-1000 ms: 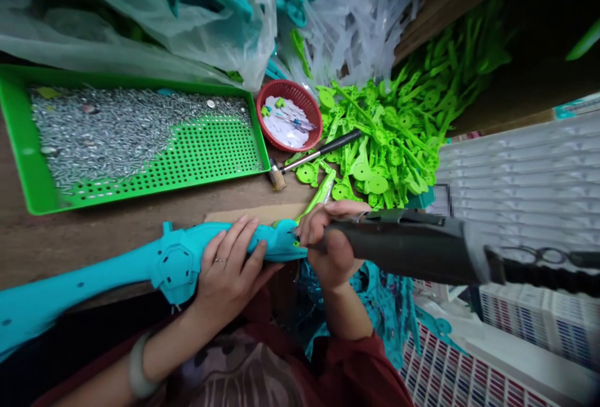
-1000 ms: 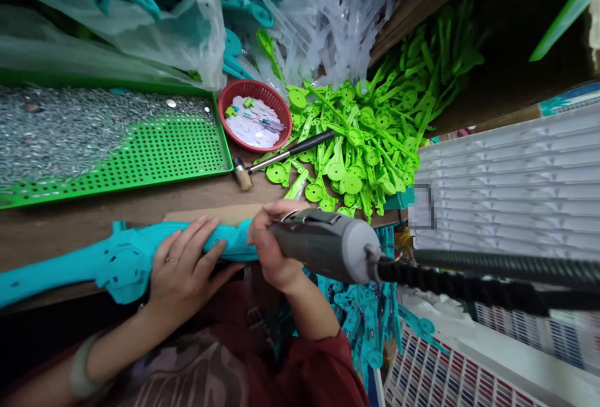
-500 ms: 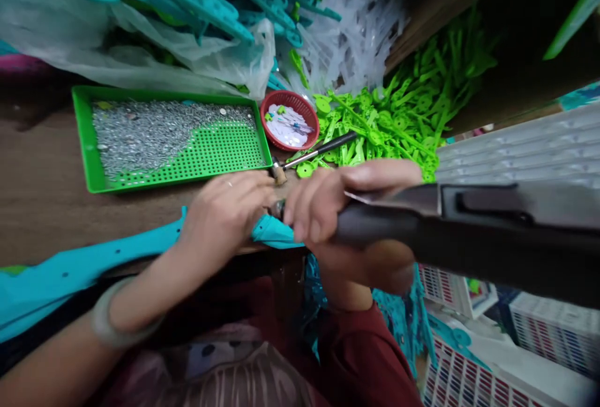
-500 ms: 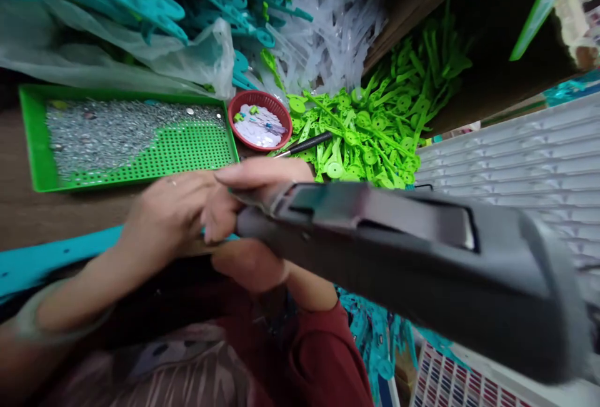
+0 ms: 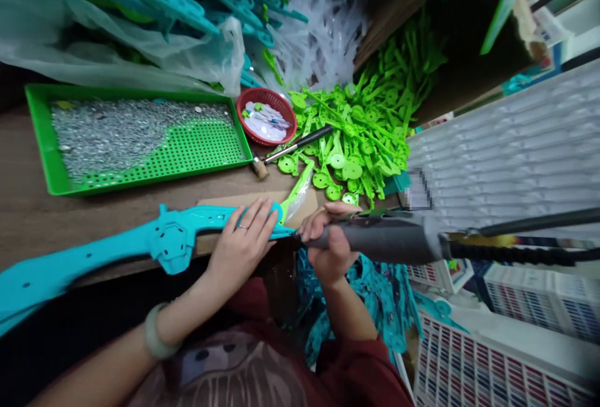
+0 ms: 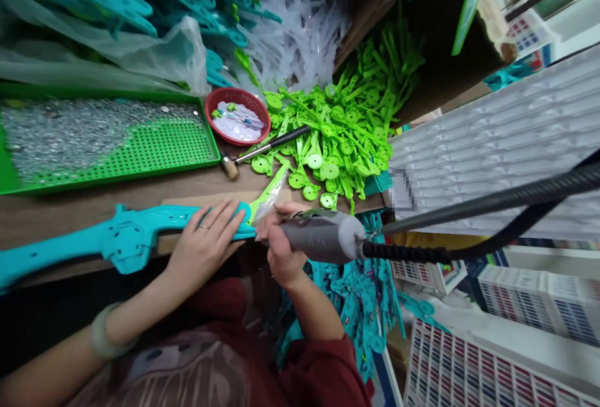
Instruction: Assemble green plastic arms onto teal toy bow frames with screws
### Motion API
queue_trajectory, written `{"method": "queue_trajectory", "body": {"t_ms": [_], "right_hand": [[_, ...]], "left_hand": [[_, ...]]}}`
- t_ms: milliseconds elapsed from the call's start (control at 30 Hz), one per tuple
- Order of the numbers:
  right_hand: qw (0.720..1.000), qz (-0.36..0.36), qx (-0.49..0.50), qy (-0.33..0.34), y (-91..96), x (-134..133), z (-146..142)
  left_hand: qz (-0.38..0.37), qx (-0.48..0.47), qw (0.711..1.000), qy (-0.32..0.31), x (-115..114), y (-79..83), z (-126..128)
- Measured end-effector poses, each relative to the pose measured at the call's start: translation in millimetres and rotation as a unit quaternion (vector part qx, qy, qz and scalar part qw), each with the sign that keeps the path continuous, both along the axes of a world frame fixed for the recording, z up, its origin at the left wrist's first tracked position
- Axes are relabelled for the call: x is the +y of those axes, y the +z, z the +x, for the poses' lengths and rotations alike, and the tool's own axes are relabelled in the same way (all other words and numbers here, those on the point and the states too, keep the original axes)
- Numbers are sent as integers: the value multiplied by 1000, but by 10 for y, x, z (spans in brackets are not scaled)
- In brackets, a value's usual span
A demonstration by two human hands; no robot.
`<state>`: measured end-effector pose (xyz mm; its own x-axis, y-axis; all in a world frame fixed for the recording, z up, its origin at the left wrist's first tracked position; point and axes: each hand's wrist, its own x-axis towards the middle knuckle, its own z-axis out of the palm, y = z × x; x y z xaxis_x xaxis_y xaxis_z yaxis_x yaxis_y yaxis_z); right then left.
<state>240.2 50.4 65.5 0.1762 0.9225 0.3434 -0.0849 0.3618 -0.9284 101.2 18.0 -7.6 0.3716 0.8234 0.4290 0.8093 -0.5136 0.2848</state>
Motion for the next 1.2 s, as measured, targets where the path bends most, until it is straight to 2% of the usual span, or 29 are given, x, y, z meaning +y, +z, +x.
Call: {"method": "queue_trajectory", "body": {"t_ms": [100, 200, 367, 500, 567, 633, 700, 767, 800, 867, 933, 1000, 1100, 1200], "right_hand": [[1000, 1, 8, -3, -128, 7, 25], [999, 24, 16, 17, -191, 32, 29], [999, 28, 15, 34, -199, 48, 27], [999, -8, 26, 46, -147, 63, 43], [997, -21, 25, 68, -48, 85, 29], [996, -7, 29, 89, 127, 139, -46], [994, 29, 28, 101, 359, 232, -204], [993, 69, 23, 98, 581, 353, -421], [992, 83, 24, 90, 663, 412, -533], [994, 81, 35, 65, 726, 501, -728], [996, 40, 52, 57, 631, 527, -858], [994, -15, 62, 83, 411, 495, -926], [985, -68, 76, 139, 35, 395, -984], [980, -71, 83, 168, -179, 316, -1071]], "left_hand": [[41, 5, 999, 6, 57, -121, 27], [55, 16, 998, -1, 77, -121, -29], [36, -11, 999, -5, 70, -149, -43], [28, -13, 1000, -2, 15, -144, 0], [-1, -27, 1000, 5, -10, -50, 15], [-42, -73, 996, -4, 27, 113, -11], [-64, -120, 990, -39, 167, 322, -121], [-54, -123, 989, -63, 388, 535, -339], [-47, -100, 993, -51, 501, 632, -485], [-21, -52, 997, 61, 654, 784, -824], [-8, -15, 986, 168, 637, 846, -1161], [-15, 6, 979, 203, 444, 787, -1414], [-40, 10, 987, 154, 9, 517, -1566], [-60, -13, 991, 120, -323, 229, -1548]]}}
